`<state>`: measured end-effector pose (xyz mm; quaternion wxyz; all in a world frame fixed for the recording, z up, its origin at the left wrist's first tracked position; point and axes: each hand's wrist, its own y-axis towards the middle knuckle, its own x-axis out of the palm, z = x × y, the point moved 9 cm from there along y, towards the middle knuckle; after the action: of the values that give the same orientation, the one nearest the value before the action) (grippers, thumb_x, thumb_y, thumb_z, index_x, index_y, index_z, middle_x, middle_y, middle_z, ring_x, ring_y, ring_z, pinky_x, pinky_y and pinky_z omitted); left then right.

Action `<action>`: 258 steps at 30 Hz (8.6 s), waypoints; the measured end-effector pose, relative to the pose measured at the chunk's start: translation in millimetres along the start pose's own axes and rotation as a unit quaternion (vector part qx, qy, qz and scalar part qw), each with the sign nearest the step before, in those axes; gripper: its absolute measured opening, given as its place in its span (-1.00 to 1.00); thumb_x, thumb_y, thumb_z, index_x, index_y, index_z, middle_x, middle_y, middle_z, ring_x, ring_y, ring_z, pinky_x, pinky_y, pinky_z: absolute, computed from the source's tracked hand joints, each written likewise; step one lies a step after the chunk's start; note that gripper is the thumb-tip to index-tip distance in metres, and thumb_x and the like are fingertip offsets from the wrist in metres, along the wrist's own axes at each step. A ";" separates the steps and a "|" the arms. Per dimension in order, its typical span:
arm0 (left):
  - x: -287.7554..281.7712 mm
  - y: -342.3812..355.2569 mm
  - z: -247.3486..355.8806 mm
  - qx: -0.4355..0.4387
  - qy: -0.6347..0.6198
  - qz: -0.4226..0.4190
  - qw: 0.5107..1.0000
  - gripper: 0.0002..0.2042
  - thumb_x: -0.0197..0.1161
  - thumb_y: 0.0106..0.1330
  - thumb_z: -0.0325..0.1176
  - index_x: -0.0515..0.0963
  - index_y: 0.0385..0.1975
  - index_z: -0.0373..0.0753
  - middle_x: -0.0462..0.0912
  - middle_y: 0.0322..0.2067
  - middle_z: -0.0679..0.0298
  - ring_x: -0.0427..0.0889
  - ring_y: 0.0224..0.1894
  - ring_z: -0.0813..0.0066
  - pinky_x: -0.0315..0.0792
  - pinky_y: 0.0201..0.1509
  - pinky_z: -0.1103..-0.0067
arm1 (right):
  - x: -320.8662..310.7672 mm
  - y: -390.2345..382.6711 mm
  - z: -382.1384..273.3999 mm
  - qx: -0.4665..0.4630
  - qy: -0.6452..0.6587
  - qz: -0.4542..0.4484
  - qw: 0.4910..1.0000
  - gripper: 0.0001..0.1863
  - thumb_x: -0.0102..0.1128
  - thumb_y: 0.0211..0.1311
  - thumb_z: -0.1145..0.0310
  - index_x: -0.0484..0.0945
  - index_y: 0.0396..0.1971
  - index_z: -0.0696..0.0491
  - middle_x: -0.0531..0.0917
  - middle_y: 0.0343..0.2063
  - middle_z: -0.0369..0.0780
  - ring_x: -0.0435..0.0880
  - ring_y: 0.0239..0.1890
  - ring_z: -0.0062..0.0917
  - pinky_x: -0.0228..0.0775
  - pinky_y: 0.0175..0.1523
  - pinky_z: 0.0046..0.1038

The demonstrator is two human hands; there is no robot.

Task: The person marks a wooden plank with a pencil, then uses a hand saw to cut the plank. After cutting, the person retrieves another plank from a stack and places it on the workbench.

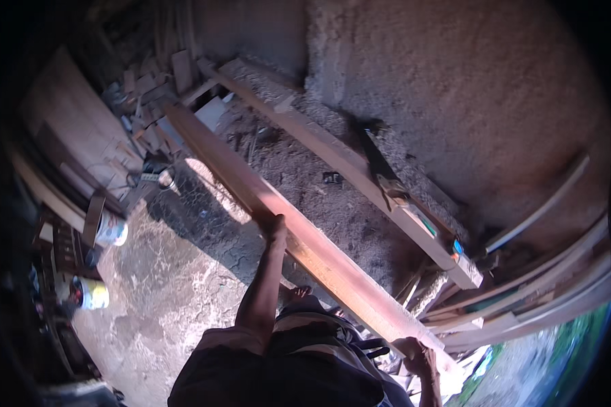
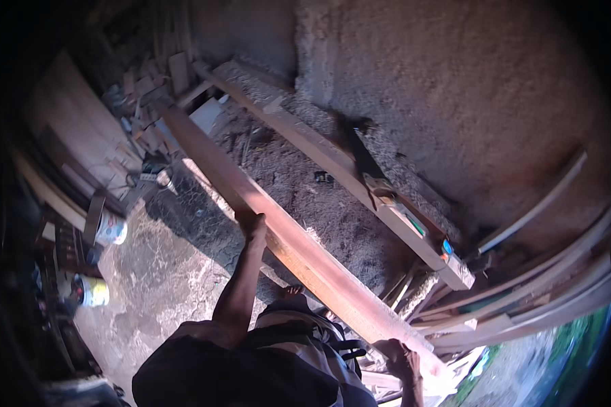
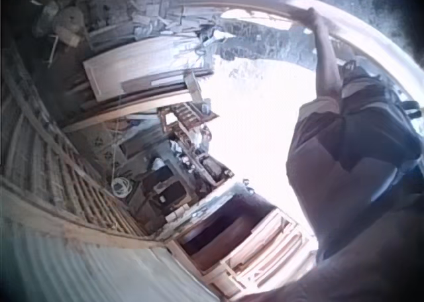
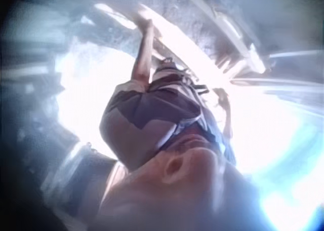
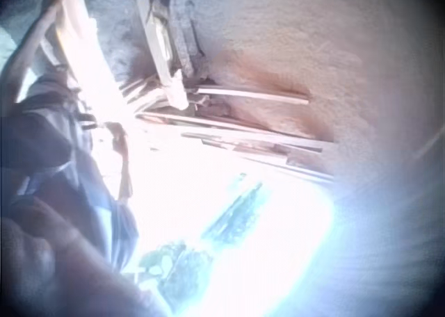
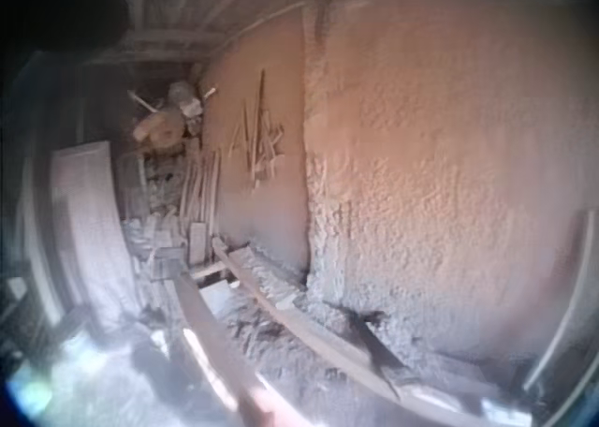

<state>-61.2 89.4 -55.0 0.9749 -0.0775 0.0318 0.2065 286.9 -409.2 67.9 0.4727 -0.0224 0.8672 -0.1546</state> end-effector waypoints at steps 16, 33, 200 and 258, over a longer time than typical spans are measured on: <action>80.5 -387.1 94.8 0.516 0.329 -0.715 0.337 -0.04 0.41 0.12 0.28 0.34 0.40 -0.29 0.38 0.39 -0.04 0.21 0.51 0.04 -0.11 0.60 0.09 | 20.9 -16.1 26.8 0.216 -0.040 0.094 0.971 0.01 0.55 -0.25 0.11 0.33 0.38 -0.35 0.52 0.15 -0.27 0.37 0.39 -0.28 -0.08 0.49 0.35; 98.5 -438.2 68.5 0.444 0.415 -0.694 0.385 -0.45 0.53 0.03 -0.01 0.61 0.04 -0.05 0.75 -0.08 0.22 0.70 -0.01 0.14 0.52 0.05 0.20 | -141.8 -9.8 204.5 0.217 0.010 0.262 0.940 -0.86 0.17 0.32 0.30 0.60 -0.25 0.03 0.67 -0.25 -0.11 0.69 -0.07 -0.15 0.58 -0.02 -0.14; 543.9 -1009.0 143.6 0.223 -0.076 -0.766 0.598 -0.15 0.53 0.20 0.07 0.30 0.33 -0.35 0.48 0.22 -0.01 0.51 0.21 0.23 0.44 0.29 0.29 | 195.1 -364.2 87.4 0.403 0.535 0.146 0.728 -0.57 0.26 0.17 0.26 0.64 0.02 0.13 0.75 -0.16 0.06 0.77 -0.09 -0.14 0.54 0.01 -0.21; 3.7 -271.1 -136.8 -0.139 -0.050 -0.100 0.984 -0.59 0.49 0.30 -0.07 0.53 -0.03 -0.14 0.65 -0.15 0.39 0.60 -0.12 0.60 0.53 -0.11 0.52 | -0.7 -134.2 313.2 0.355 0.069 0.393 0.845 -0.47 -0.06 0.52 0.09 0.48 0.31 0.09 0.55 0.23 -0.01 0.53 0.26 -0.11 0.30 0.35 -0.07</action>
<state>48.6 -176.3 -152.9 0.9707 -0.2046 -0.0538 0.1143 531.9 -614.1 -50.9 0.4083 0.5004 0.7200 -0.2542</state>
